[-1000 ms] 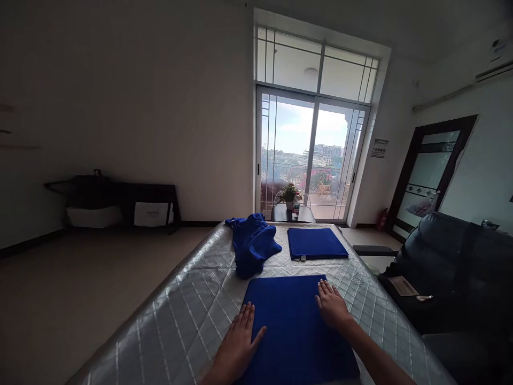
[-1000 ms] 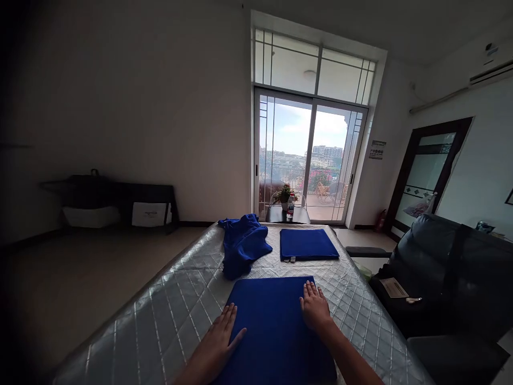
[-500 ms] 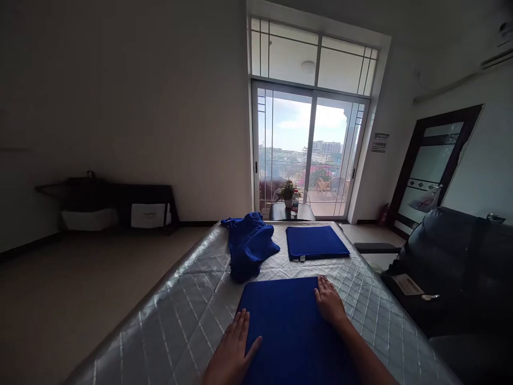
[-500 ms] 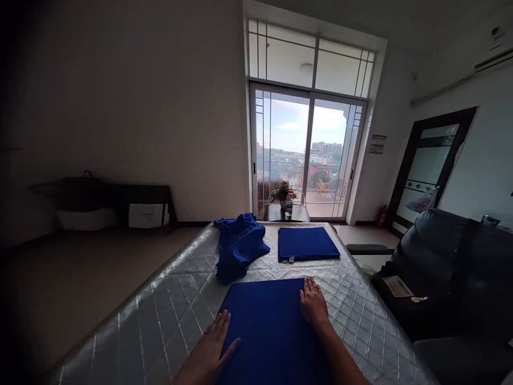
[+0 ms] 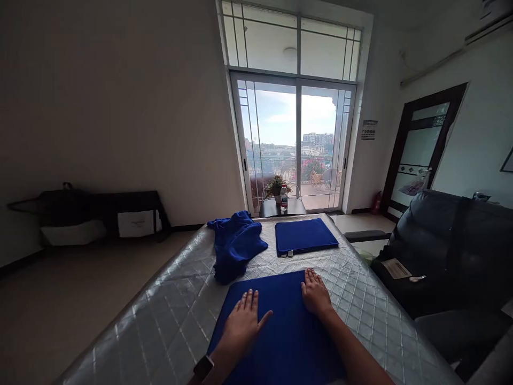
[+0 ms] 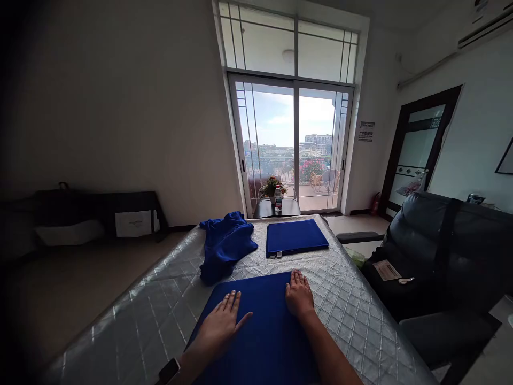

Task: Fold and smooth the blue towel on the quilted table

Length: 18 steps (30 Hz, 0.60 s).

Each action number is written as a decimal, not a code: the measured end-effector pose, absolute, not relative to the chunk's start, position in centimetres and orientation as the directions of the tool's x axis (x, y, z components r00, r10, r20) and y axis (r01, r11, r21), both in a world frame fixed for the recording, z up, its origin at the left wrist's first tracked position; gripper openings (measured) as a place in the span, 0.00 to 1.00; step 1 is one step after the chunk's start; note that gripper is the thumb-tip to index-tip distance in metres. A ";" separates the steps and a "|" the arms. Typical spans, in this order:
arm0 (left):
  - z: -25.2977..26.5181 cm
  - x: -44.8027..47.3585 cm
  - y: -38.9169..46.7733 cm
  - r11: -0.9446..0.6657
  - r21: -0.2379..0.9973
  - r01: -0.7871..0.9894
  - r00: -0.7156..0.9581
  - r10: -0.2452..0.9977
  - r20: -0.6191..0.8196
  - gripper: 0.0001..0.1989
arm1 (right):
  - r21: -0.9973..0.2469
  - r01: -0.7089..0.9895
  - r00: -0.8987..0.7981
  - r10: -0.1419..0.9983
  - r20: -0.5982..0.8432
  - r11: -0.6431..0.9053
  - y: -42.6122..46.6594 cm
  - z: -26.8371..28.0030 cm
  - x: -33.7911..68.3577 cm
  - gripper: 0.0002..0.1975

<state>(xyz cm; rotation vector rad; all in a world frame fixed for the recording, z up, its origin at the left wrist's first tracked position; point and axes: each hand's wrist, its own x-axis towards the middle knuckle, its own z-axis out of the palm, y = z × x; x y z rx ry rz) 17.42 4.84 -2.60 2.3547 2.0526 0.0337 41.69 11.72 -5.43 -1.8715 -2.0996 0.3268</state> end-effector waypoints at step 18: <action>-4.7 16.4 10.5 -0.144 0.100 0.985 0.125 0.977 0.173 0.37 | -0.360 0.926 -0.092 0.993 0.076 0.113 11.7 -5.5 41.7 0.35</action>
